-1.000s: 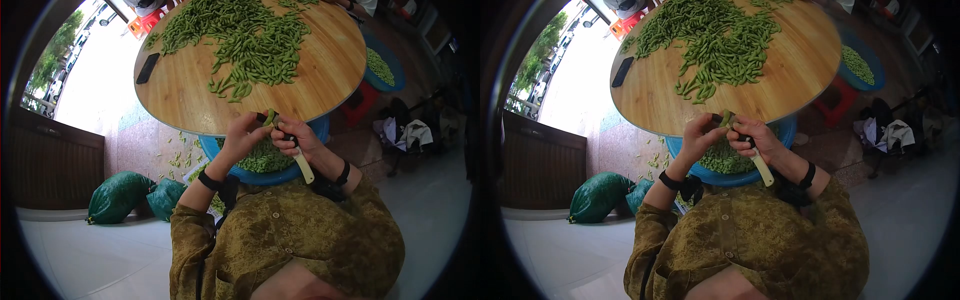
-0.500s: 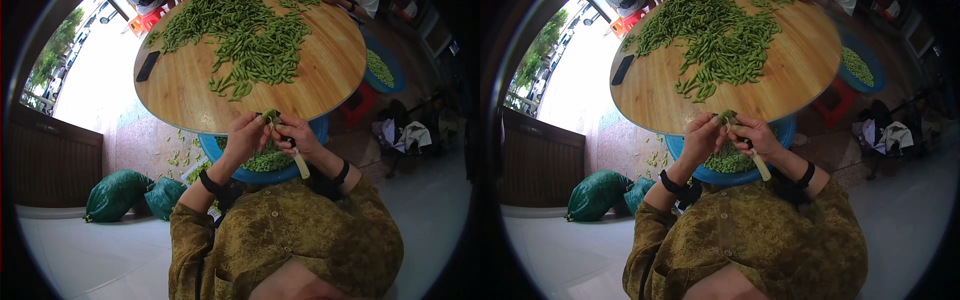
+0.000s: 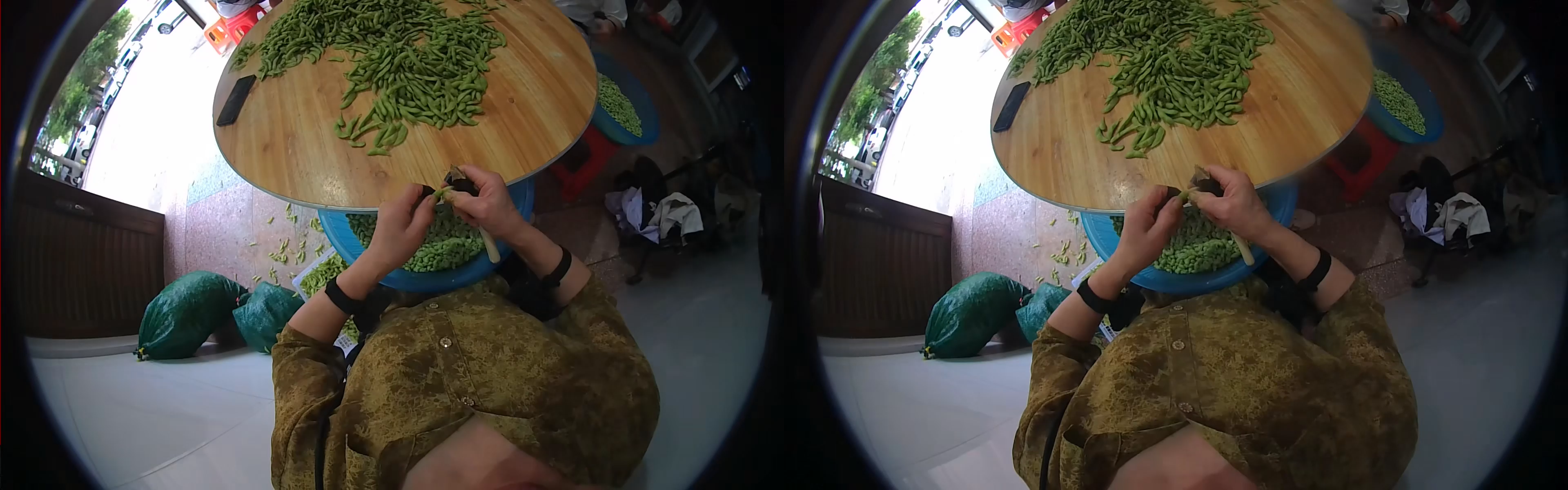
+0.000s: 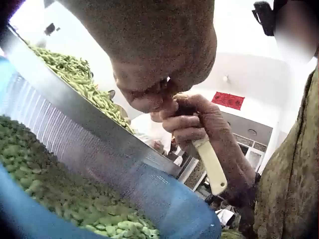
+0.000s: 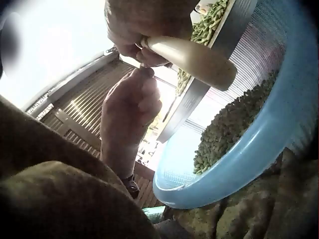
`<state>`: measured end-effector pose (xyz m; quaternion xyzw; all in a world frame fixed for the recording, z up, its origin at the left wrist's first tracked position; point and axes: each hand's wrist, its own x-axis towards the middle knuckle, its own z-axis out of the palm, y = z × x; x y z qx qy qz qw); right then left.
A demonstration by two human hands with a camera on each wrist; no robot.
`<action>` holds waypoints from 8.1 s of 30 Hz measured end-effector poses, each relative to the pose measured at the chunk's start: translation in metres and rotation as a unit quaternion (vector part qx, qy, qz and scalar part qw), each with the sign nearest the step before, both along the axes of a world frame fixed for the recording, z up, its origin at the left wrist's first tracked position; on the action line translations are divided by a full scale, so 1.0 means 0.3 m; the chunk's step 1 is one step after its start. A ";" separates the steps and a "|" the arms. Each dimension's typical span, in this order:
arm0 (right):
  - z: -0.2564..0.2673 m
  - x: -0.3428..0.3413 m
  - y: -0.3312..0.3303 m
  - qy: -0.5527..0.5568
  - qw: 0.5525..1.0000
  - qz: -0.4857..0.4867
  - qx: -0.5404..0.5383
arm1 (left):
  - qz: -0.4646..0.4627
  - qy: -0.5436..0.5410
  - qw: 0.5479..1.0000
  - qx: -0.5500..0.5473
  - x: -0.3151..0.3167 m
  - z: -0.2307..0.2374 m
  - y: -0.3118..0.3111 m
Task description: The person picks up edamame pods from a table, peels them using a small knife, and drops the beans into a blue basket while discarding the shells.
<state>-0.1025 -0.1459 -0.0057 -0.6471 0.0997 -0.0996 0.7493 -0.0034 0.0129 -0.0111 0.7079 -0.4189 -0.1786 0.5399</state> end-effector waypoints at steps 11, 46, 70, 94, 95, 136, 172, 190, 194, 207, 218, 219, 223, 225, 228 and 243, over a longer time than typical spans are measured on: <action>-0.054 -0.004 0.011 -0.043 0.954 -0.045 -0.294 | 0.000 0.002 1.000 0.023 -0.022 -0.052 0.012; -0.039 -0.006 -0.003 0.095 0.987 0.127 0.010 | -0.091 -0.279 0.956 -0.025 0.030 -0.055 0.045; -0.085 -0.017 -0.017 0.166 0.971 0.161 0.052 | -0.025 -0.181 0.983 -0.002 -0.032 -0.085 0.036; -0.072 -0.064 0.029 0.036 0.982 0.170 -0.071 | -0.015 0.360 0.932 -0.046 -0.015 -0.075 0.099; -0.059 -0.067 0.030 0.036 0.982 0.169 -0.071 | -0.015 0.378 0.925 -0.039 -0.012 -0.090 0.101; -0.071 -0.037 0.037 0.086 0.985 0.148 0.036 | 0.005 0.425 0.904 -0.047 -0.015 -0.102 0.072; -0.042 -0.026 0.031 0.018 0.985 0.115 0.127 | -0.014 0.032 0.997 0.068 0.222 -0.005 0.030; -0.011 -0.044 0.063 -0.024 0.957 0.161 0.241 | -0.044 0.344 0.937 -0.040 0.051 0.003 0.038; -0.020 -0.046 0.052 -0.027 0.958 0.171 0.227 | -0.041 0.345 0.937 -0.051 0.047 -0.006 0.033; -0.022 -0.049 0.009 0.014 0.939 0.167 0.300 | -0.104 0.563 0.812 -0.113 0.040 -0.010 0.013; -0.018 -0.041 0.000 0.070 0.900 0.201 0.380 | -0.015 -0.270 0.962 -0.030 0.060 0.033 0.045; -0.017 -0.045 0.003 0.068 0.893 0.203 0.396 | -0.029 -0.132 0.991 -0.017 0.065 0.022 0.047; -0.011 -0.053 0.012 0.066 0.897 0.186 0.396 | -0.028 0.186 0.982 -0.030 0.046 0.021 0.038; -0.004 -0.057 0.016 0.052 0.910 0.169 0.376 | -0.023 0.218 0.975 -0.024 0.047 0.025 0.034; -0.002 -0.058 0.012 0.058 0.929 0.154 0.332 | -0.006 0.297 0.955 -0.016 0.042 0.016 0.021; 0.003 -0.060 0.046 0.017 0.991 0.078 -0.108 | -0.020 0.400 0.912 -0.086 0.032 -0.064 -0.029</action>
